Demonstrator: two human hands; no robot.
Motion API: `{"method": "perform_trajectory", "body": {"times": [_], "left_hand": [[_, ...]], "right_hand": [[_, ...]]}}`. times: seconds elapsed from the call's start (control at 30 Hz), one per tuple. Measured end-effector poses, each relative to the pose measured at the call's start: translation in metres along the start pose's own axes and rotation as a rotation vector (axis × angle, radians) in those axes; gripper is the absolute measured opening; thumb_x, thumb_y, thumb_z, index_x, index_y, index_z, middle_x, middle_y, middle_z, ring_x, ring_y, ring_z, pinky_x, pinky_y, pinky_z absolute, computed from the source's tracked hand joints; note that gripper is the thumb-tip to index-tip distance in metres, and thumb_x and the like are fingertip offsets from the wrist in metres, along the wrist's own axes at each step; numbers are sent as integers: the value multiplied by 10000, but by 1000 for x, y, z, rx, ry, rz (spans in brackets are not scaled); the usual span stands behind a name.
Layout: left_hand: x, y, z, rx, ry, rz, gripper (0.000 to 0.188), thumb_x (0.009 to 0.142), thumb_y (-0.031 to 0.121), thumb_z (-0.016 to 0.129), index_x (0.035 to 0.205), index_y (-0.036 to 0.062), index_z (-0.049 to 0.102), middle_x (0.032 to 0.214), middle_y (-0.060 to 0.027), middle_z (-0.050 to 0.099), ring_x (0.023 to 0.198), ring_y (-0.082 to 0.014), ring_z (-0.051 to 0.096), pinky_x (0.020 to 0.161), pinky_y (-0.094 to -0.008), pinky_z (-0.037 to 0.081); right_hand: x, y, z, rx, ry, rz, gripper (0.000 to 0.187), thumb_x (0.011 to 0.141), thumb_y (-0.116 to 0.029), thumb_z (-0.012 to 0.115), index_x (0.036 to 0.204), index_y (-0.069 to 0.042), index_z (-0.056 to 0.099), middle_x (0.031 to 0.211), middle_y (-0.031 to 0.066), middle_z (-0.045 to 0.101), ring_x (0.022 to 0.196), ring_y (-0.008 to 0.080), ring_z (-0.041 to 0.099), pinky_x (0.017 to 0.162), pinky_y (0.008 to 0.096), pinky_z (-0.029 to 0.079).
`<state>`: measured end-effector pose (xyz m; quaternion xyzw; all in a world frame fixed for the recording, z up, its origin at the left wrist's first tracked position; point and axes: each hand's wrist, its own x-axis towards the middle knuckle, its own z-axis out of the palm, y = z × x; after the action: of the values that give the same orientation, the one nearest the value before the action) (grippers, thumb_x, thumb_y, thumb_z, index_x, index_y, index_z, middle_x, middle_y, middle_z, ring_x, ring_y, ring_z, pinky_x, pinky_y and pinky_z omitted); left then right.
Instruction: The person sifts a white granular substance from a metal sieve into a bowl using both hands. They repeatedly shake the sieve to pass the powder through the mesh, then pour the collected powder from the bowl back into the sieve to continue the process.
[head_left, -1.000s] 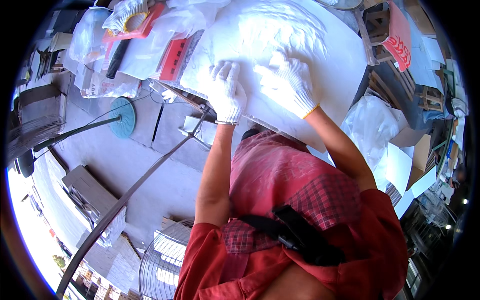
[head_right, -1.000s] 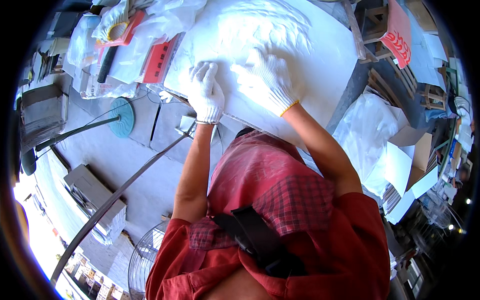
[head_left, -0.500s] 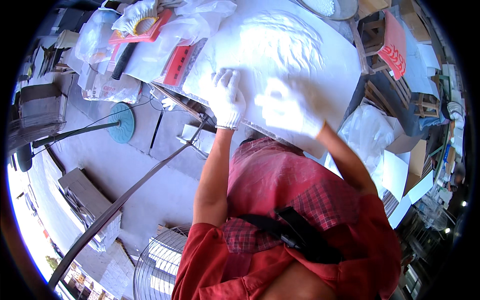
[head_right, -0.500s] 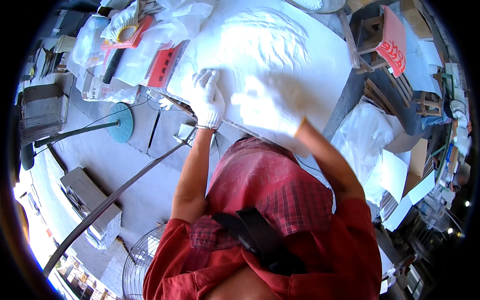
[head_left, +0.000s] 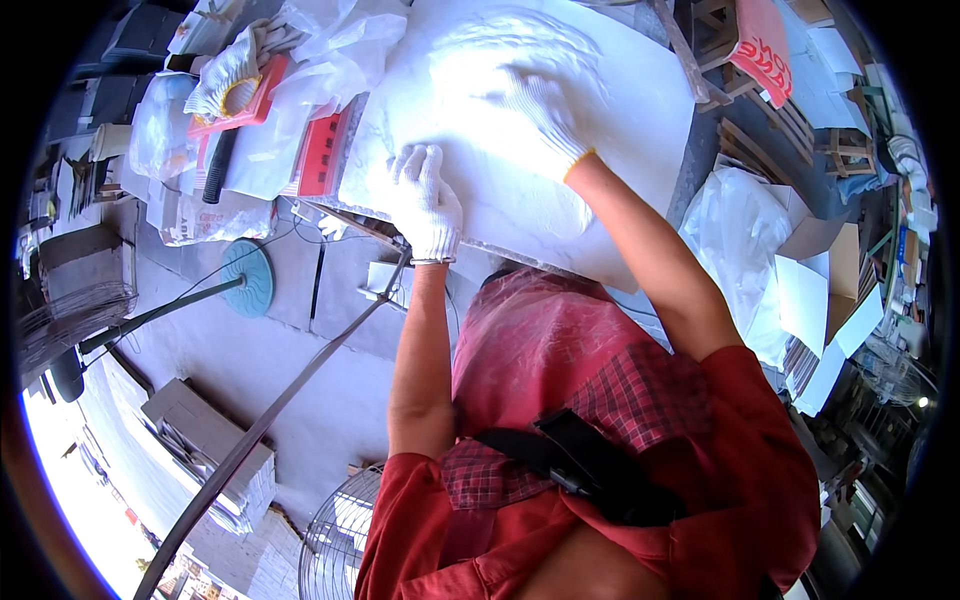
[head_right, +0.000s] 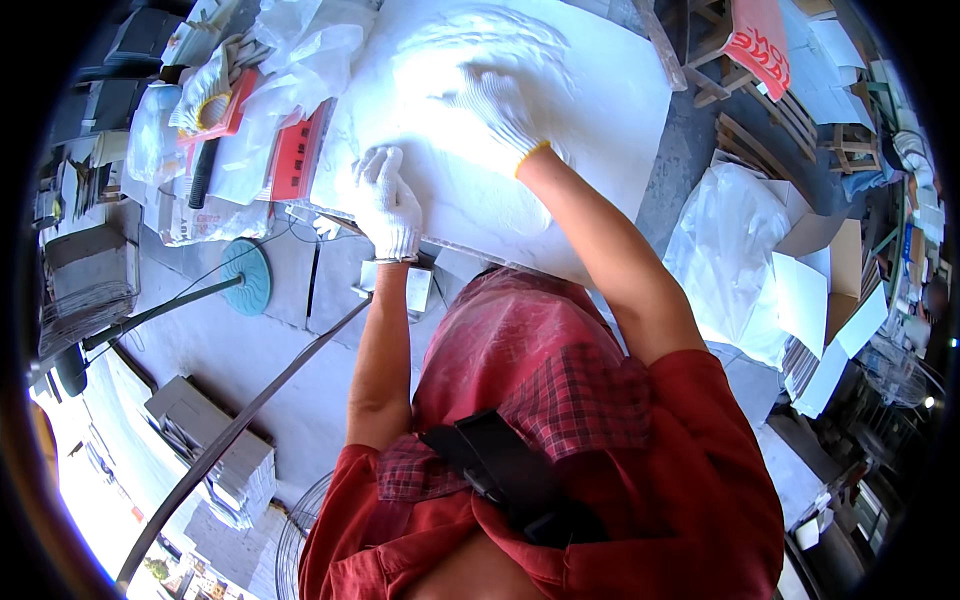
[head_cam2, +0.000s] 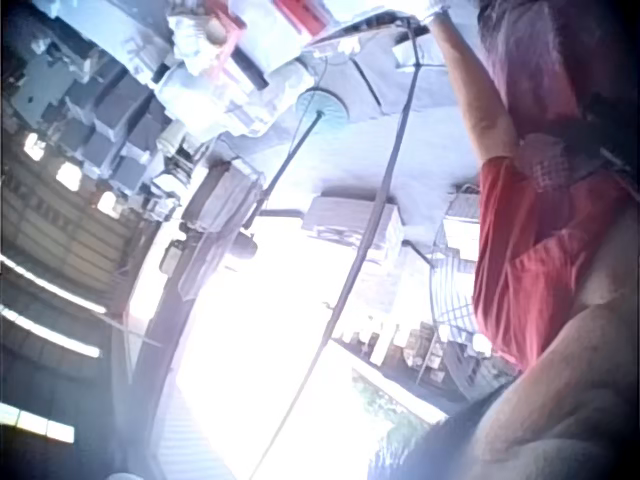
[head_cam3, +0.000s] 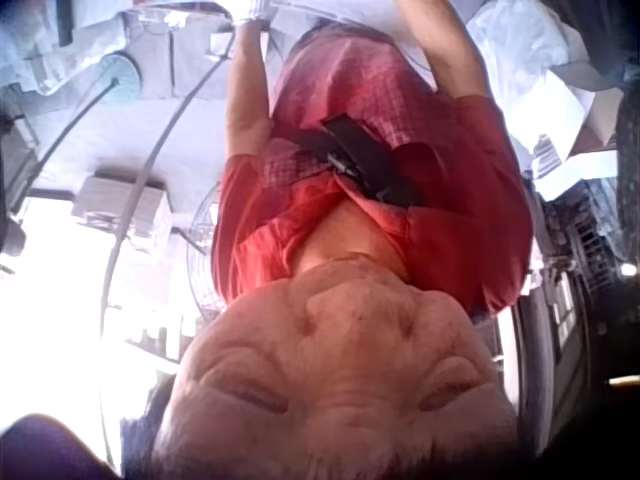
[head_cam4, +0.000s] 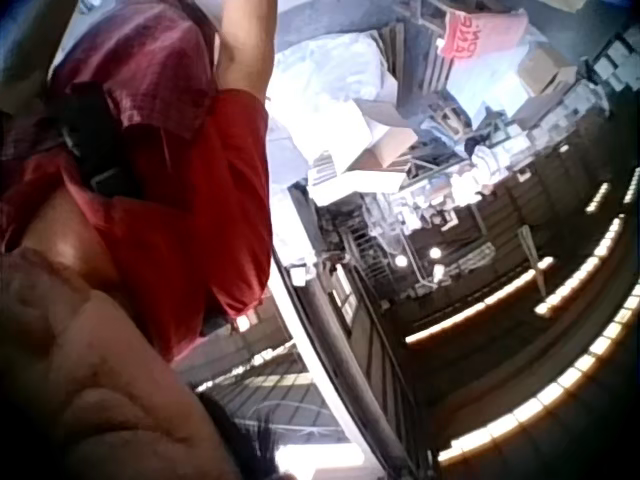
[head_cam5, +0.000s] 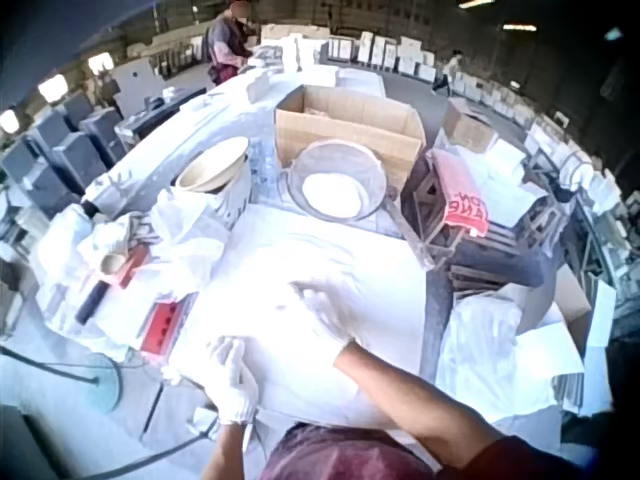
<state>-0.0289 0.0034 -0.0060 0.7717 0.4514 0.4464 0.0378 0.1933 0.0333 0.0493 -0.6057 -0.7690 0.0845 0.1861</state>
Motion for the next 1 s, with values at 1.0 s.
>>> {"method": "perform_trajectory", "body": {"times": [1.0], "left_hand": [[-2,0,-2,31,-37,-51,415,820,-121,622,1168,50,771,1202,-149,729,1214,-401,670,1087,-530,508]], "right_hand": [[-47,47,-13,-157,133,-119,518,789,-316,858,1296,-270,768,1352,71,669,1053,336,682,923,502,539]]}}
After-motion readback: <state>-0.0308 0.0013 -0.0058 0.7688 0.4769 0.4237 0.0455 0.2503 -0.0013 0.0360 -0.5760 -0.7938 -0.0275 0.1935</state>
